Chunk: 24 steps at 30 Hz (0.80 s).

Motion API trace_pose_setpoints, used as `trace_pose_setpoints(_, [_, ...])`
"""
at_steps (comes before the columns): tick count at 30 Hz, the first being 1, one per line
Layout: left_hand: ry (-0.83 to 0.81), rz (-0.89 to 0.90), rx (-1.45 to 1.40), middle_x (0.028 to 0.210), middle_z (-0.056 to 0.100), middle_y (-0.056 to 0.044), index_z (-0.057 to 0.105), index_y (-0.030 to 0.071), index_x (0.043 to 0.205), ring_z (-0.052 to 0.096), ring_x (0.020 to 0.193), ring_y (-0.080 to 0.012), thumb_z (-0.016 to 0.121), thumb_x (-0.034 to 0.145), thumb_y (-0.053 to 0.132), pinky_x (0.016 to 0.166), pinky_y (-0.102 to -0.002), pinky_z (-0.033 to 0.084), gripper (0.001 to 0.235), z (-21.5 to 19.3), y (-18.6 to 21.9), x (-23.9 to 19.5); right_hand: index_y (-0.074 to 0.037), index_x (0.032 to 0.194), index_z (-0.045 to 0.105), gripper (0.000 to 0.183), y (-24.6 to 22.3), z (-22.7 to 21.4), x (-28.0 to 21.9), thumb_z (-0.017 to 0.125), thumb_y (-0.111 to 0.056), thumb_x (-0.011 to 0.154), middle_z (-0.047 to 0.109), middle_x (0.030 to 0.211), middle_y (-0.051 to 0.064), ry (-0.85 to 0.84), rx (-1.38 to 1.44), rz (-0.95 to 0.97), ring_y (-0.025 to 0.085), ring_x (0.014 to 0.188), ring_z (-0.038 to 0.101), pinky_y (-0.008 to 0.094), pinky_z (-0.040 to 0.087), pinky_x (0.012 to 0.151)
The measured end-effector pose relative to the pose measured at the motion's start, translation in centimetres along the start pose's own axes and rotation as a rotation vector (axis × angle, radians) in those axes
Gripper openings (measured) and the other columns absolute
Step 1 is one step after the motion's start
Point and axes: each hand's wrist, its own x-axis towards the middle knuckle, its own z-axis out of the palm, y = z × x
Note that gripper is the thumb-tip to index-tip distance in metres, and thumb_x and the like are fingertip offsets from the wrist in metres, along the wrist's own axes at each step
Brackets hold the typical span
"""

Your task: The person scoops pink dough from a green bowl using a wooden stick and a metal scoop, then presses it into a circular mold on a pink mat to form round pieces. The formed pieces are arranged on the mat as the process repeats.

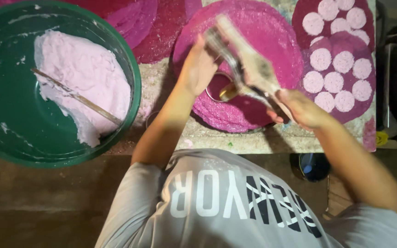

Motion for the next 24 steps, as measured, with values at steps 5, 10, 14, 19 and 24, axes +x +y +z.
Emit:
trace_pose_setpoints(5, [-0.096, 0.113, -0.528, 0.094, 0.058, 0.000, 0.057, 0.011, 0.114, 0.060, 0.093, -0.0167, 0.069, 0.105, 0.047, 0.107, -0.042, 0.048, 0.038, 0.9, -1.7, 2.3, -0.004, 0.101, 0.061, 0.064, -4.9, 0.6, 2.4, 0.026, -0.058, 0.099, 0.066, 0.076, 0.008, -0.173, -0.171, 0.329, 0.019, 0.066, 0.066, 0.036, 0.059, 0.060])
trace_pose_setpoints(10, [0.134, 0.222, -0.545, 0.074, 0.052, 0.004, 0.052, 0.017, 0.087, 0.054, 0.071, -0.0130, 0.066, 0.097, 0.045, 0.084, -0.037, 0.050, 0.033, -1.1, -1.4, 2.7, -0.003, 0.096, 0.066, 0.080, -7.7, 2.4, 4.8, 0.020, -0.068, 0.101, 0.062, 0.070, 0.008, 0.058, -0.622, 0.306, 0.021, 0.064, 0.063, 0.040, 0.055, 0.064])
trace_pose_setpoints(14, [0.114, 0.293, -0.554, 0.071, 0.049, 0.006, 0.050, 0.018, 0.085, 0.050, 0.066, -0.0108, 0.063, 0.101, 0.041, 0.079, -0.035, 0.048, 0.031, -2.9, -0.8, 2.7, -0.001, 0.094, 0.068, 0.081, -7.9, 4.3, 5.9, 0.021, -0.067, 0.102, 0.060, 0.065, 0.009, 0.081, -0.782, 0.108, 0.022, 0.062, 0.065, 0.041, 0.054, 0.066])
trace_pose_setpoints(19, [0.192, 0.287, -0.563, 0.068, 0.046, 0.007, 0.049, 0.019, 0.082, 0.046, 0.064, -0.0106, 0.060, 0.099, 0.037, 0.075, -0.034, 0.046, 0.027, -4.0, -2.1, 1.7, 0.000, 0.097, 0.071, 0.076, -7.6, 4.9, 5.6, 0.028, -0.063, 0.102, 0.062, 0.064, 0.013, 0.095, -0.762, 0.157, 0.029, 0.064, 0.066, 0.045, 0.053, 0.067])
trace_pose_setpoints(24, [0.230, 0.243, -0.626, 0.066, 0.045, 0.007, 0.048, 0.019, 0.079, 0.045, 0.062, -0.0106, 0.061, 0.095, 0.035, 0.073, -0.034, 0.046, 0.026, -3.6, -5.0, 2.8, 0.000, 0.097, 0.073, 0.074, -8.2, 3.8, 4.7, 0.033, -0.061, 0.103, 0.067, 0.067, 0.019, 0.163, -0.881, 0.195, 0.034, 0.069, 0.070, 0.048, 0.053, 0.071])
